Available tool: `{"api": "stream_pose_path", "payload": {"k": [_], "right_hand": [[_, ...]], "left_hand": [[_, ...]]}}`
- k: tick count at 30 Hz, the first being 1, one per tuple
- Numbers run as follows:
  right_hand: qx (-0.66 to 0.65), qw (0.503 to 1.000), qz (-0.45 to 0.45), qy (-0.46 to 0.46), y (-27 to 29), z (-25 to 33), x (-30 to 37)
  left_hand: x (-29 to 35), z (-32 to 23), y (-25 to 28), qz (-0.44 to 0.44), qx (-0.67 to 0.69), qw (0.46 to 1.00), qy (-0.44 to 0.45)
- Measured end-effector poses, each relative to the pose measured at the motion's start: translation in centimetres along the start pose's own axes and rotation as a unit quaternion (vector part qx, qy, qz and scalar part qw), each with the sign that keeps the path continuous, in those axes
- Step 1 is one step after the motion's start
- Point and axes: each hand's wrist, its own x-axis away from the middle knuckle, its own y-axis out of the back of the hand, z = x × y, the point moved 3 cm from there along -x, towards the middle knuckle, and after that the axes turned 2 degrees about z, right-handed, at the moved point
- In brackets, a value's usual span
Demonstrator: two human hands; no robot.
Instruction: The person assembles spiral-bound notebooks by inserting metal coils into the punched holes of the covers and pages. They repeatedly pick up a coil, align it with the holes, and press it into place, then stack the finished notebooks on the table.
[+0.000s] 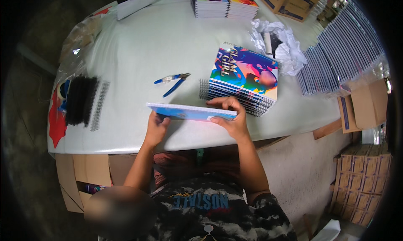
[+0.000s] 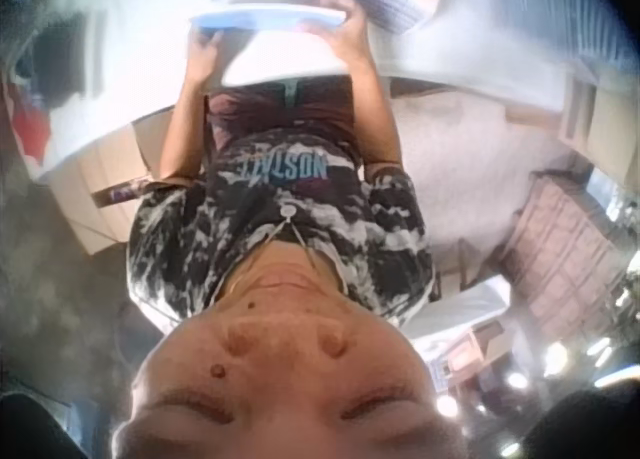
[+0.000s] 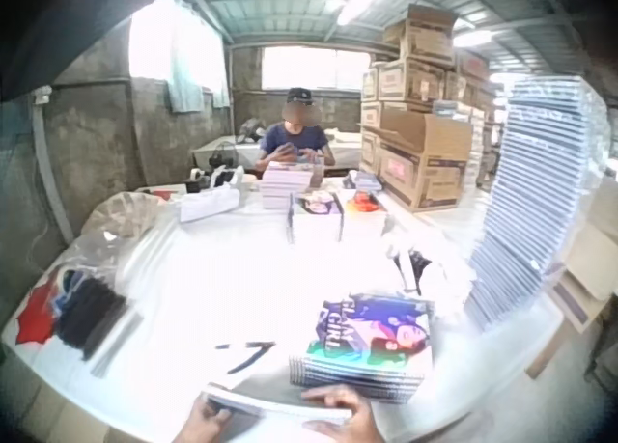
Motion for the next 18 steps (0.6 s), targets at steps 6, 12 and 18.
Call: {"api": "stream_pose_path", "payload": {"k": [6, 12, 18], "right_hand": [[0.115, 0.987, 0.100, -0.040, 2.3, -0.3, 0.3], [0.074, 0.994, 0.072, -0.016, 0.6, 0.0, 0.6], [0.100, 0.992, 0.068, -0.026, 1.3, -0.5, 0.3]], "left_hand": [[-1.6, -3.3, 7.4, -0.069, -0.535, 0.839, -0.069], [2.3, -2.7, 23.3, -0.280, -0.749, 0.590, 0.114], [1.8, -3.5, 25.9, -0.361, -0.540, 0.754, 0.096]]}}
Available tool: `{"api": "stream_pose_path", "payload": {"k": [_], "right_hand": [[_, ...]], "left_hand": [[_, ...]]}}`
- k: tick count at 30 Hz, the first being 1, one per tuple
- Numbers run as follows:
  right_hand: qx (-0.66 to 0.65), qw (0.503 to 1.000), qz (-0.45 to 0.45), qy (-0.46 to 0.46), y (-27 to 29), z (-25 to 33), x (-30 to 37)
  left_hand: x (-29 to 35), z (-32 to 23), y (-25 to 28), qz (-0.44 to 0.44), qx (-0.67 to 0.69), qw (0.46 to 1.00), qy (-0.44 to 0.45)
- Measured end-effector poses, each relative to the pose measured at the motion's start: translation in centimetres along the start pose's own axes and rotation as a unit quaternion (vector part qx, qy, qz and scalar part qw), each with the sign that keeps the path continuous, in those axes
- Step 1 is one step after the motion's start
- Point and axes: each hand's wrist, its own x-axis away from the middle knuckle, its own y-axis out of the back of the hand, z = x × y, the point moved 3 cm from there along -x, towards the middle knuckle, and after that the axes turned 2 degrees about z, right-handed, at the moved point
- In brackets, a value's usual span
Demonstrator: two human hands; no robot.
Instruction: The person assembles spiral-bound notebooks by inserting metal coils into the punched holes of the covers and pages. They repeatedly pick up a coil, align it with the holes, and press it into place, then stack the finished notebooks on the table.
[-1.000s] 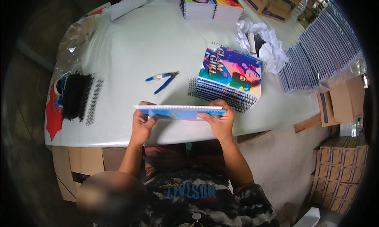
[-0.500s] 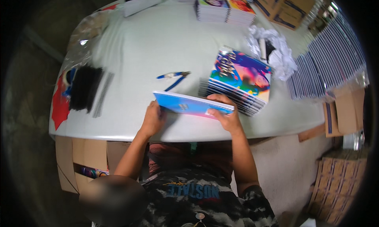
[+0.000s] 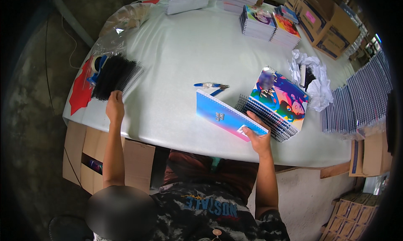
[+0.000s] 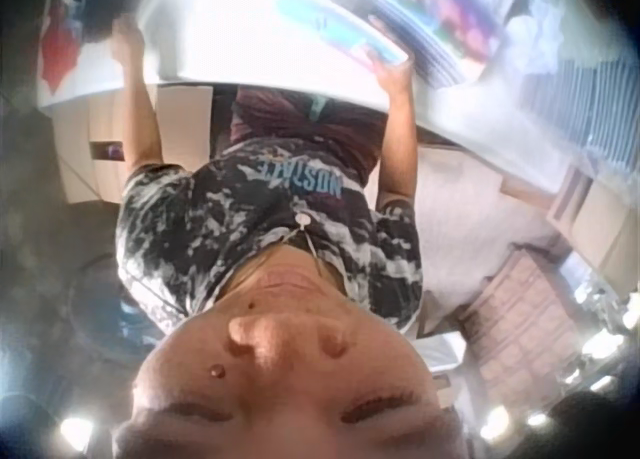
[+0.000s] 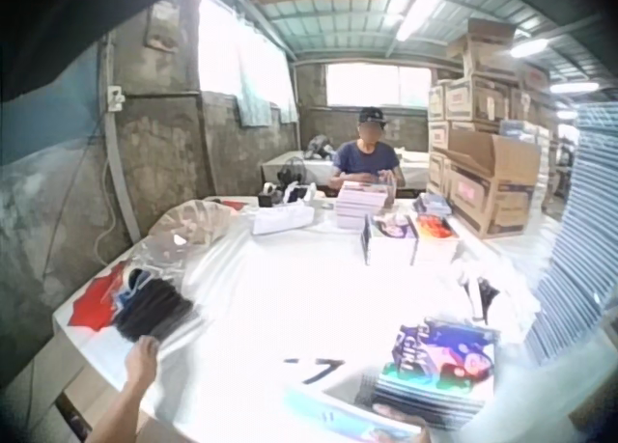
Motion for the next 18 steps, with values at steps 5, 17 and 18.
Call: {"api": "stream_pose_path", "payload": {"k": [5, 17, 18], "right_hand": [[0.021, 1.000, 0.008, 0.009, 0.2, 0.0, 0.1], [0.001, 1.000, -0.028, 0.003, -0.1, 0.6, 0.3], [0.002, 1.000, -0.028, -0.005, 0.0, 0.4, 0.3]], "left_hand": [[-1.2, -2.6, 1.0, -0.203, -0.190, 0.953, -0.120], [3.6, -17.7, 5.6, 0.132, 0.327, 0.908, -0.227], [4.7, -19.7, 6.3, 0.060, 0.299, 0.889, -0.341]]}}
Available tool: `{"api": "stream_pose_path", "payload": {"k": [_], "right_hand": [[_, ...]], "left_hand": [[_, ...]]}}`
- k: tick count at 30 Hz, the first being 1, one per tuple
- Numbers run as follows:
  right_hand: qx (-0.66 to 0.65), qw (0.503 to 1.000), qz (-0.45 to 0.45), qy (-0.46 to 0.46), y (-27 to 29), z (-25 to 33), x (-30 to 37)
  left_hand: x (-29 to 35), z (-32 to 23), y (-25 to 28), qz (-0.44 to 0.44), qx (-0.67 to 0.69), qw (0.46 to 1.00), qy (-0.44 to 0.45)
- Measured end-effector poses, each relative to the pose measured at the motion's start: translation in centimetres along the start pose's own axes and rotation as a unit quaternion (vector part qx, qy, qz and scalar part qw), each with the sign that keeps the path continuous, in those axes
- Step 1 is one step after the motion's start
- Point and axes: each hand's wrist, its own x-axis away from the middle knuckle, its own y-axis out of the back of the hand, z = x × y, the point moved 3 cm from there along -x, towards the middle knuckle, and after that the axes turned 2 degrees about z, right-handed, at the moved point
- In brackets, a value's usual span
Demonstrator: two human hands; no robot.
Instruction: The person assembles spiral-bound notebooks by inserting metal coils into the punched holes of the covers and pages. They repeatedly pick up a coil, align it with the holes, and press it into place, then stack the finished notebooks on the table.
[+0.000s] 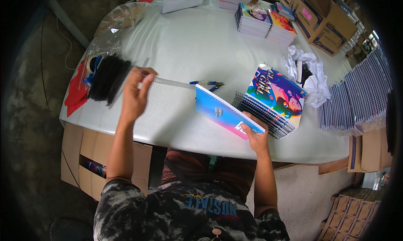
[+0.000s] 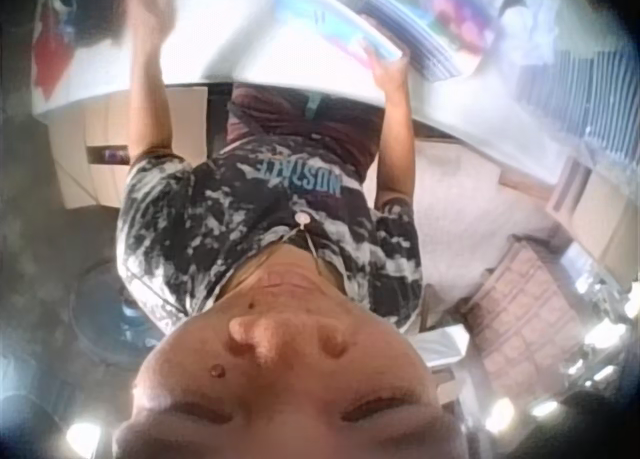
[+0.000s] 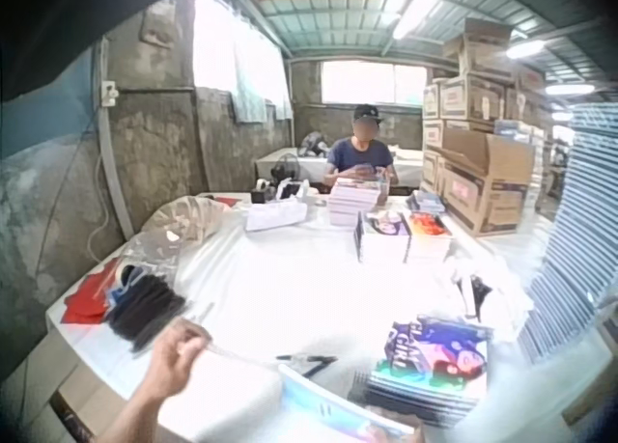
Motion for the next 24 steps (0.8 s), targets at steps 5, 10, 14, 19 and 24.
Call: {"api": "stream_pose_path", "payload": {"k": [5, 10, 14, 19, 24], "right_hand": [[0.019, 0.999, -0.029, 0.020, 0.9, -0.4, 0.3], [0.013, 0.999, -0.038, 0.012, 1.0, 0.0, 0.6], [0.036, 0.998, -0.049, 0.035, 0.8, 0.3, 0.6], [0.038, 0.998, -0.050, 0.023, 0.8, -0.1, 0.8], [0.087, 0.994, -0.025, 0.063, 0.9, -0.1, 0.8]], "left_hand": [[1.1, -1.6, -5.7, 0.201, 0.331, 0.880, 0.273], [1.3, -0.9, -8.1, 0.267, 0.223, 0.918, 0.189], [1.2, -0.4, -8.5, 0.251, 0.213, 0.926, 0.186], [0.8, -0.2, -8.3, 0.310, 0.220, 0.894, 0.237], [-0.9, -0.2, -8.1, 0.344, 0.312, 0.794, 0.392]]}}
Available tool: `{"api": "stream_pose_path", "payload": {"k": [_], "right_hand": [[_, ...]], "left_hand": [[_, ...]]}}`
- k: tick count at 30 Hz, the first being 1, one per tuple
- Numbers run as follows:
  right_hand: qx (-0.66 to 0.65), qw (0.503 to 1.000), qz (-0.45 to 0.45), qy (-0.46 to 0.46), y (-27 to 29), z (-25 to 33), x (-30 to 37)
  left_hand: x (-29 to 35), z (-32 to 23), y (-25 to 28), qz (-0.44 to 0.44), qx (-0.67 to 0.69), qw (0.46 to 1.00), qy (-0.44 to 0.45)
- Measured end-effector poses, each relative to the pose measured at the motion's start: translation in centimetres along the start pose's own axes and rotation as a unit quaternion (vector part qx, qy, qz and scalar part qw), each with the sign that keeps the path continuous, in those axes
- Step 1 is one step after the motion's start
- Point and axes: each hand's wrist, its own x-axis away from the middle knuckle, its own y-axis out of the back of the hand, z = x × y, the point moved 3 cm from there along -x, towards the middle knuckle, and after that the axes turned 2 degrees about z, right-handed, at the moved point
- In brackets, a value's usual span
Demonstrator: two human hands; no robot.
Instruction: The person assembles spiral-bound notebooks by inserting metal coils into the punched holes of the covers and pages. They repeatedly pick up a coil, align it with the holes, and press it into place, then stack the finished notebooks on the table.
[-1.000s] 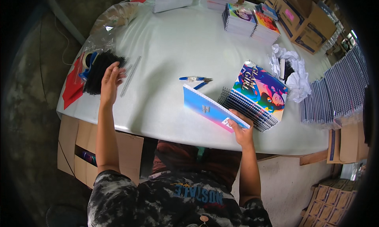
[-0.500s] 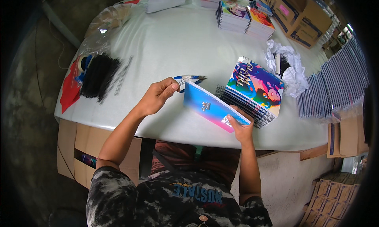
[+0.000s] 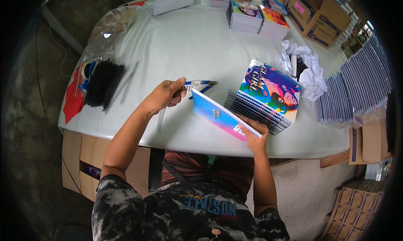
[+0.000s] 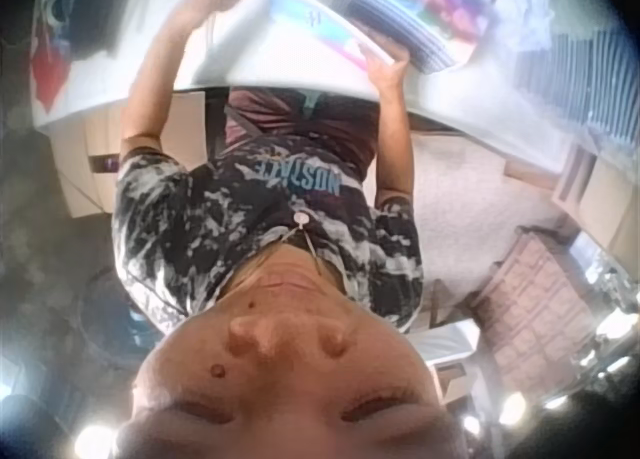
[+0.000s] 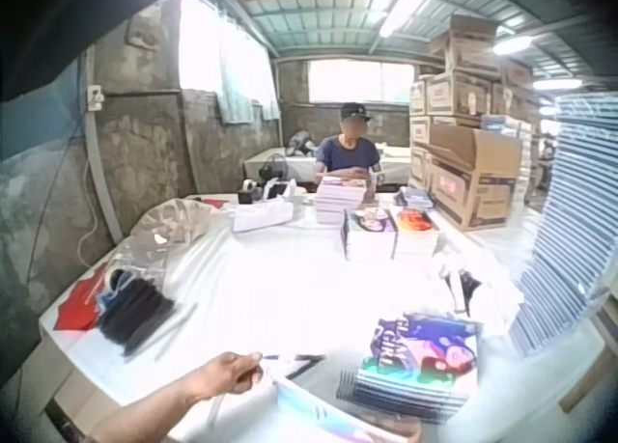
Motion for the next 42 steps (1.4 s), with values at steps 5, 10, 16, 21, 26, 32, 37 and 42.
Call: {"api": "stream_pose_path", "payload": {"k": [5, 10, 16, 21, 26, 32, 37, 42], "right_hand": [[-0.032, 0.999, -0.013, 0.002, 0.1, 0.3, -0.1], [-0.061, 0.995, -0.038, -0.072, 0.1, 0.3, 0.3], [-0.092, 0.993, -0.037, -0.062, -0.3, 0.1, 0.9], [-0.076, 0.995, -0.015, -0.070, -0.8, 0.3, 1.6], [-0.111, 0.992, -0.049, -0.041, -1.1, 0.9, 1.7], [-0.068, 0.996, 0.014, -0.050, -0.6, 0.8, 1.7], [-0.052, 0.998, 0.009, -0.032, -0.7, 1.4, 1.5], [-0.019, 0.998, 0.032, -0.057, -0.7, 0.8, 1.9]], "left_hand": [[-0.6, -1.9, 1.0, 0.051, -0.175, 0.953, -0.241], [1.1, -4.7, -1.3, -0.028, -0.533, 0.790, -0.303], [2.3, -6.1, -4.1, -0.188, -0.592, 0.653, -0.433], [1.7, -6.2, -4.0, -0.008, -0.686, 0.700, -0.200], [2.4, -5.9, -3.5, -0.046, -0.595, 0.732, -0.328], [1.3, -6.1, -1.9, 0.083, -0.577, 0.774, -0.247], [2.0, -6.4, -3.4, -0.022, -0.603, 0.713, -0.357], [1.5, -6.3, -3.5, 0.048, -0.683, 0.708, -0.171]]}}
